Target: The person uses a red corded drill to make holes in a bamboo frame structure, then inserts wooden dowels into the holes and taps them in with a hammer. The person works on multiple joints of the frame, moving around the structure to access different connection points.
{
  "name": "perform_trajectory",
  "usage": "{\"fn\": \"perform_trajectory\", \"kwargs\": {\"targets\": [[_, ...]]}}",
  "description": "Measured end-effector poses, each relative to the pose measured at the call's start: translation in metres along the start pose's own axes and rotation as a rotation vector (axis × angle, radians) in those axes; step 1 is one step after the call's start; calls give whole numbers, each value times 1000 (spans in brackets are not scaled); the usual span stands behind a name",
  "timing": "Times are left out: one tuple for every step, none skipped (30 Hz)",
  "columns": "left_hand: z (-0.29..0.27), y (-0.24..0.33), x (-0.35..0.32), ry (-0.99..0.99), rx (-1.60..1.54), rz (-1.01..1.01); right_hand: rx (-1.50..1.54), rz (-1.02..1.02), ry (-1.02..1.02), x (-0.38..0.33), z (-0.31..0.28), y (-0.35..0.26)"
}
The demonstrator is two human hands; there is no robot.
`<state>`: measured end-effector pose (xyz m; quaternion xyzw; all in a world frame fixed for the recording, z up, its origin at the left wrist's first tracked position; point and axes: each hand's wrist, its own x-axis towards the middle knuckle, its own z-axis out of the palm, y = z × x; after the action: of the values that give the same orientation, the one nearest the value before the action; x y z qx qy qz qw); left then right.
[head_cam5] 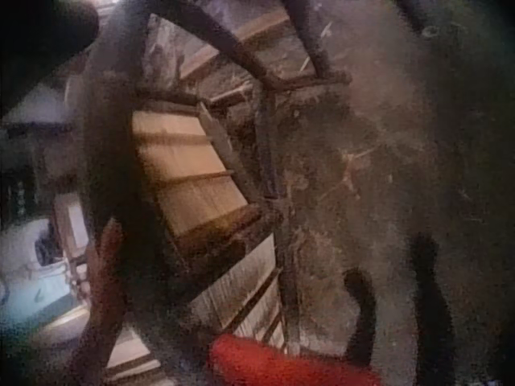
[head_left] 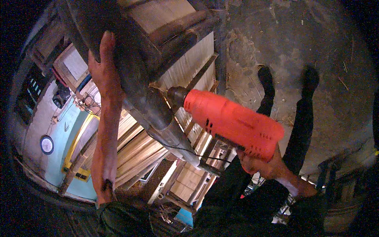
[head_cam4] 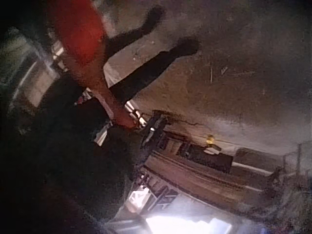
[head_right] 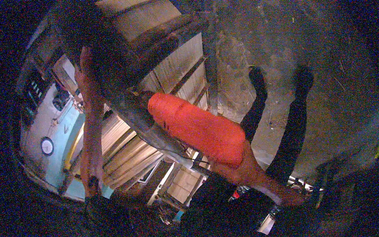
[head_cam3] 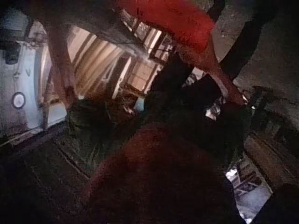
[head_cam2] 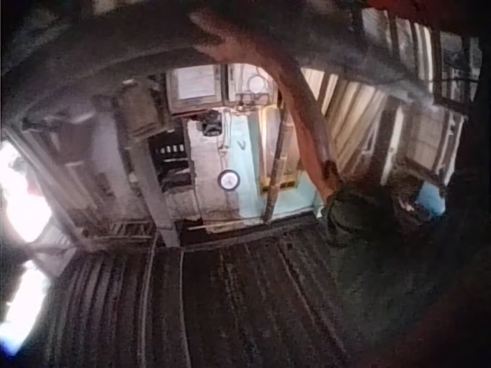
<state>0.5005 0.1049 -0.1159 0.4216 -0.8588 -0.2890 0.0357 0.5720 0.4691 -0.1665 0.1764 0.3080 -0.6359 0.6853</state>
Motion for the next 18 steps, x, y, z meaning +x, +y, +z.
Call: {"fn": "perform_trajectory", "kwargs": {"targets": [[2, 1, 0, -2, -1, 19, 12, 15, 29, -6, 4, 3], [3, 2, 0, 1, -9, 9, -12, 19, 61, -11, 7, 13], [4, 3, 0, 4, -16, 0, -75, -72, 58, -9, 8, 18], [5, 3, 0, 8, -23, -9, -137, -162, 61, -7, 10, 22], [4, 3, 0, 6, -13, -18, -237, -346, 29, -1, 10, 24], [4, 1, 1, 1, -9, -27, -217, -368, 8, 5, 14, 22], [2, 2, 1, -4, 5, -37, -191, -387, -20, 9, 19, 17], [0, 1, 2, -14, 16, -7, -43, -241, -43, 12, 28, 9], [-3, -4, 2, -17, 25, 26, 25, -144, -64, 18, 31, 7], [-5, -7, 3, -21, 35, 58, 93, -46, -74, 22, 35, 5], [-5, -9, 5, -37, -20, 72, 86, 5, -78, 28, 35, 5], [-2, -6, 6, -57, -73, 79, 62, -6, -80, 32, 35, 1], [-1, -4, 6, -77, -128, 87, 46, -3, -85, 33, 36, 0], [-2, -1, 5, -71, -114, 82, 10, -68, -90, 35, 36, -3], [-3, 2, 4, -64, -102, 79, -28, -135, -96, 36, 36, -7], [-4, 5, 4, -56, -90, 76, -21, -124, -102, 36, 36, -10], [-4, 6, 5, -59, -66, 74, -14, -113, -107, 37, 35, -13], [-5, 4, 7, -59, -49, 71, -2, -97, -104, 36, 34, -14]]}}
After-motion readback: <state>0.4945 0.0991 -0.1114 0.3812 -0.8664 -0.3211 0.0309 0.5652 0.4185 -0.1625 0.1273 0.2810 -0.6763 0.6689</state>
